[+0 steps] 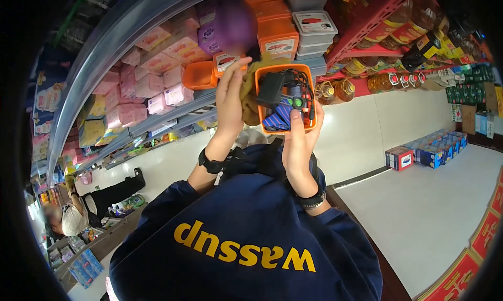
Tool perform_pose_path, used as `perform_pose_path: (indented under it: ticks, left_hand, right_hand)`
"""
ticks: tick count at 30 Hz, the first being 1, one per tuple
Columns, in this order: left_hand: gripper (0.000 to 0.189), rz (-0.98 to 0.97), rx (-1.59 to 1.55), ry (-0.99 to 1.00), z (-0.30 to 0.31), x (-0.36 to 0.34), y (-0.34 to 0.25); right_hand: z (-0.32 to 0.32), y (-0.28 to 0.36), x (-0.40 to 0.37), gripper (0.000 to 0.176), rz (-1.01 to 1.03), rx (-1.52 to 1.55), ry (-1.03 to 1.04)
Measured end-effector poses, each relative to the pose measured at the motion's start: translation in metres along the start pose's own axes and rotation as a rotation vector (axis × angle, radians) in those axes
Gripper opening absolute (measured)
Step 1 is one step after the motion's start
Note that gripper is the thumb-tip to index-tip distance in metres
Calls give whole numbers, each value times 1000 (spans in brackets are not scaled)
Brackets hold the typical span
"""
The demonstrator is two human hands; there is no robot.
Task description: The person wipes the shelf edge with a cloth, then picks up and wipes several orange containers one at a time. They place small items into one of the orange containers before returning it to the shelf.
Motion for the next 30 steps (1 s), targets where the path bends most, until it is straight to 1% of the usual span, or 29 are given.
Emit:
perform_pose_path:
  ticks: [1,2,3,5,7,8,9,11,13,14,15,17,19,21,23,24,26,27,29,30]
  left_hand:
    - [26,-107,175,39,-7,-3,-11]
    - [25,-107,174,14,-13,-11,-16]
    - [24,-41,102,-28,-13,-20,-5]
    - [24,-77,149,-43,-21,-36,-11]
    - [25,-189,280,-38,-24,-46,-8]
    - [25,-237,293,-30,-26,-50,-8]
    - [25,-238,294,-32,-25,-54,-7]
    - [25,-152,275,-21,-24,-56,0]
    - [25,-185,296,-3,-26,-64,0]
    - [26,-175,252,13,-29,-69,0]
    - [26,-164,208,28,-31,-71,0]
    - [24,-154,168,22,-29,-70,-1]
    - [20,101,-66,50,-23,-69,20]
    - [19,225,-42,5,-8,-63,44]
    - [25,512,-395,-122,-4,-58,68]
    - [25,511,-396,-124,-2,-50,71]
    - [39,819,-742,-104,-16,-51,96]
    - [39,817,-746,-107,-13,-46,102]
    - [52,812,-717,44,-18,-38,99]
    - [56,789,-729,37,-21,-36,92]
  right_hand:
    - [1,3,0,39,20,-13,-18]
    - [2,3,1,37,33,-13,-53]
    - [0,3,2,37,31,-12,-51]
    - [-2,7,4,35,77,25,-68]
    - [-4,9,6,33,100,22,-78]
    - [-3,10,7,32,112,34,-98]
    - [-1,11,8,31,125,47,-118]
    - [0,9,12,28,125,53,-115]
    - [2,6,17,28,95,89,-116]
    - [7,4,19,30,52,13,-133]
    - [9,4,22,30,52,14,-132]
    - [9,3,26,31,38,92,-141]
    - [7,7,27,32,70,121,-130]
    - [8,7,29,32,59,163,-100]
    - [8,6,27,32,44,178,-92]
    - [7,4,25,33,20,189,-73]
    - [-2,4,16,37,-17,191,-28]
    - [-1,-1,15,37,-19,188,-26]
    - [13,-20,16,40,-15,-51,-39]
    - [17,-27,19,42,35,-271,37]
Point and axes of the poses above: each hand's wrist, its own x-axis towards the middle knuckle, its own z-axis out of the back of the hand, y = z × x, the point moved 9 cm from there along x, towards the middle knuckle, and after that the axes turned 2 degrees about -y, right-handed, at the moved point
